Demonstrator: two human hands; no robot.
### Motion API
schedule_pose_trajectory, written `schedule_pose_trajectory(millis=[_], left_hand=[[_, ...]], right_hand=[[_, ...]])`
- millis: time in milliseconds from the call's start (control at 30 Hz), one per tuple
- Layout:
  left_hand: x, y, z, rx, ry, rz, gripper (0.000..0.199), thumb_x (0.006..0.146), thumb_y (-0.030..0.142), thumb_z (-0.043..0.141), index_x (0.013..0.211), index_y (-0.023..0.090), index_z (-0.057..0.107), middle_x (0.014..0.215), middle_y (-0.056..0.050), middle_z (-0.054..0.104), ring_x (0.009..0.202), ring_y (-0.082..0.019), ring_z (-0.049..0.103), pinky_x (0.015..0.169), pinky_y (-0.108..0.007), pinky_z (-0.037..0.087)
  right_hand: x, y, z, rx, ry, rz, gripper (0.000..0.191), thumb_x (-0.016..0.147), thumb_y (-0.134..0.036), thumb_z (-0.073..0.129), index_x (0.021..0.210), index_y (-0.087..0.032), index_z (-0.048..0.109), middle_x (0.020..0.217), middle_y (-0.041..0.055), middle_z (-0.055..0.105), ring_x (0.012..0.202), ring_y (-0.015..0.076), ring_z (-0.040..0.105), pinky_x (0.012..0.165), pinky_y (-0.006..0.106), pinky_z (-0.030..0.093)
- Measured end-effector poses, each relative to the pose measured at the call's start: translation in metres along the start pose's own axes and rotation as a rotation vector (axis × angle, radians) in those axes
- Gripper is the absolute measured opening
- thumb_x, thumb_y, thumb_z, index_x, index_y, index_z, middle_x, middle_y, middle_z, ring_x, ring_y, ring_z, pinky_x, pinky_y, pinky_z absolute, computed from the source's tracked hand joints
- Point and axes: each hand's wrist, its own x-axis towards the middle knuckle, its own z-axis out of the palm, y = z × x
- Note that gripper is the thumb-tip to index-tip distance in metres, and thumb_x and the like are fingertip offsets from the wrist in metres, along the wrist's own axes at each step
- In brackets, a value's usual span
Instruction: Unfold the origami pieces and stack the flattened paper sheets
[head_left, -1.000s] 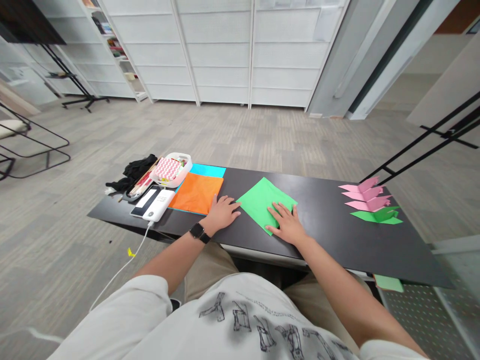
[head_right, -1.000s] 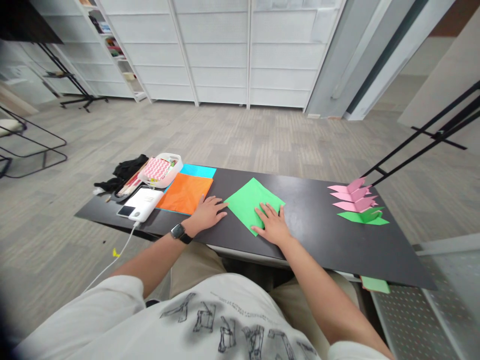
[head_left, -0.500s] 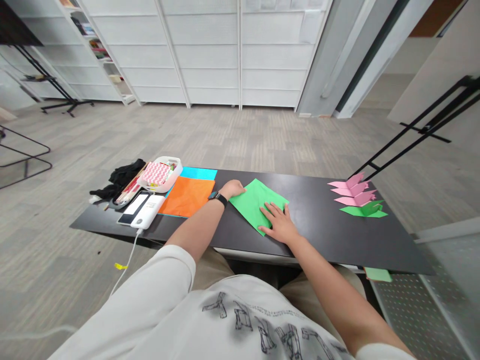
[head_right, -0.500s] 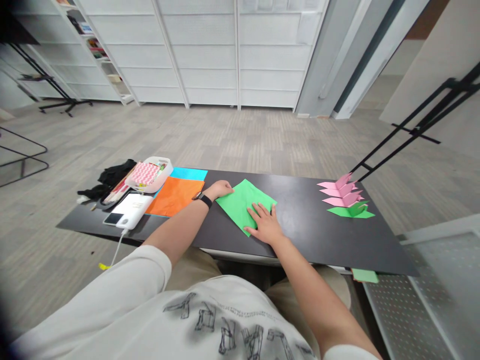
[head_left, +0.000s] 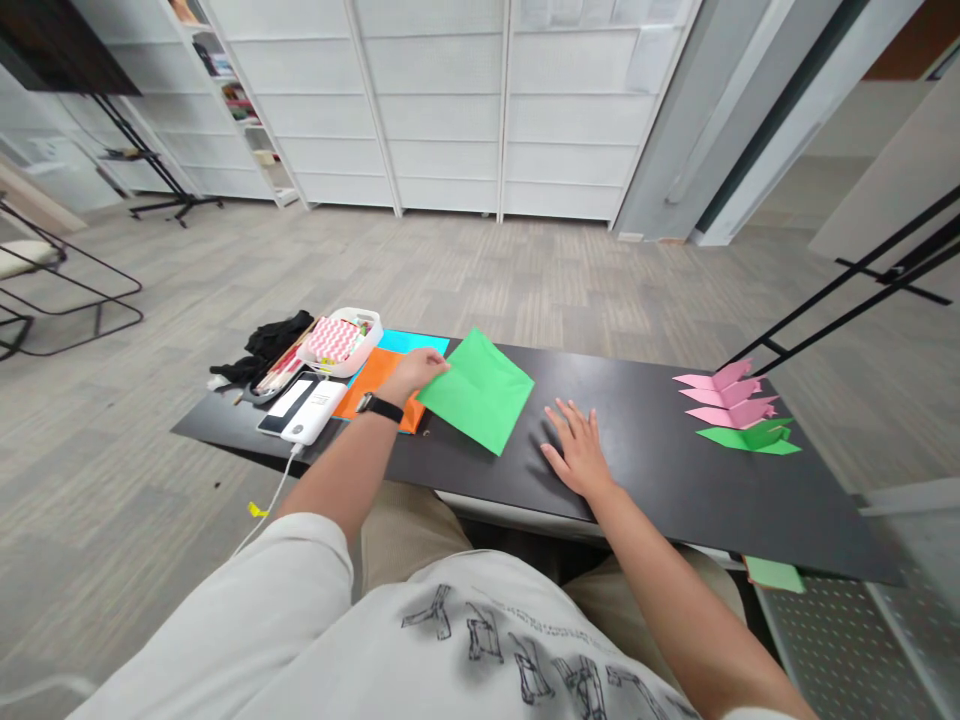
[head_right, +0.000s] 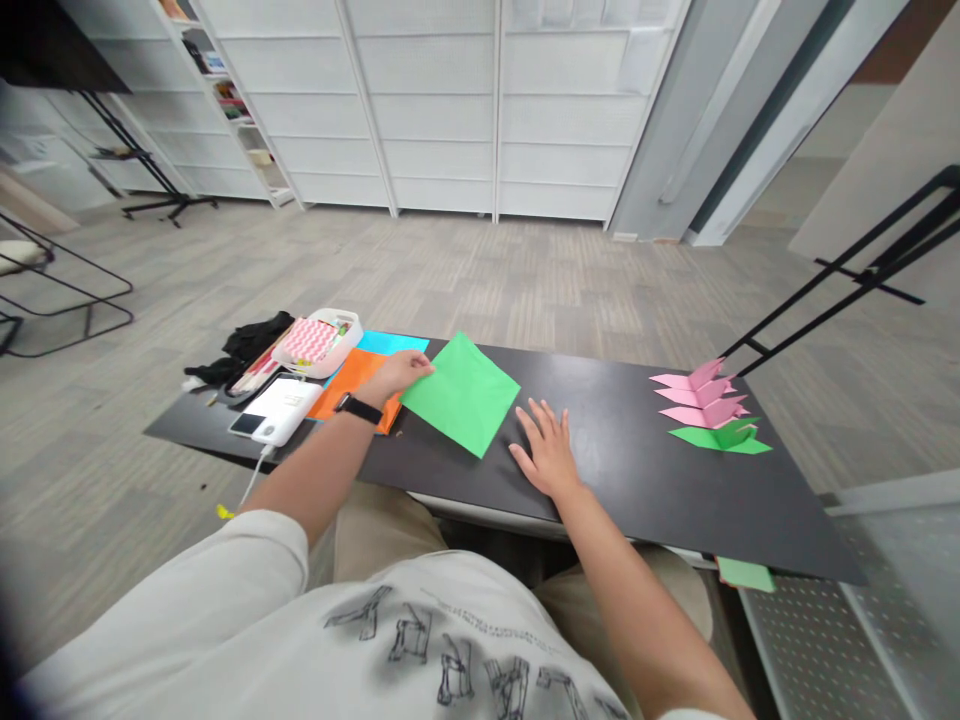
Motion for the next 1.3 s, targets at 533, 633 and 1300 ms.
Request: schedule_pose_trajectory(millis=[533,633,1300], left_hand=[[-0.057,-0.107,-0.041,0.494,0.228,0.126,0.054,0.101,0.049,0.051,0.146,0.020,0.063,0.155,-0.016,0.058,0.146,-0.034,0.050,0.127,-0.051,0.034],[-0.057,-0.107,-0.019,0.485,0.096,0.114,0.071,0.100,0.065,0.051,0.160,0.027,0.050,0.173,-0.011,0.040,0.160,-0.038,0.032,0.132,-0.062,0.021],[-0.047,-0.129,-0.003,0.504,0.095,-0.069,0.080,0.101,0.074,0.037,0.168,0.030,0.039,0.180,-0.013,0.023,0.166,-0.043,0.021,0.128,-0.074,0.015]], right_hand=[[0.000,0.005,0.009,0.001,0.033,-0.049,0.066,0.108,-0.044,0.043,0.170,-0.026,0.030,0.164,0.0144,0.051,0.159,0.0365,0.036,0.131,0.071,0.013],[0.000,0.003,0.007,-0.001,0.024,-0.040,0.067,0.107,-0.044,0.043,0.171,-0.026,0.030,0.163,0.0144,0.052,0.158,0.0369,0.037,0.131,0.071,0.014],[0.002,-0.001,0.006,-0.019,0.002,-0.018,0.068,0.108,-0.047,0.044,0.171,-0.026,0.029,0.160,0.0139,0.054,0.156,0.0360,0.041,0.133,0.069,0.013]])
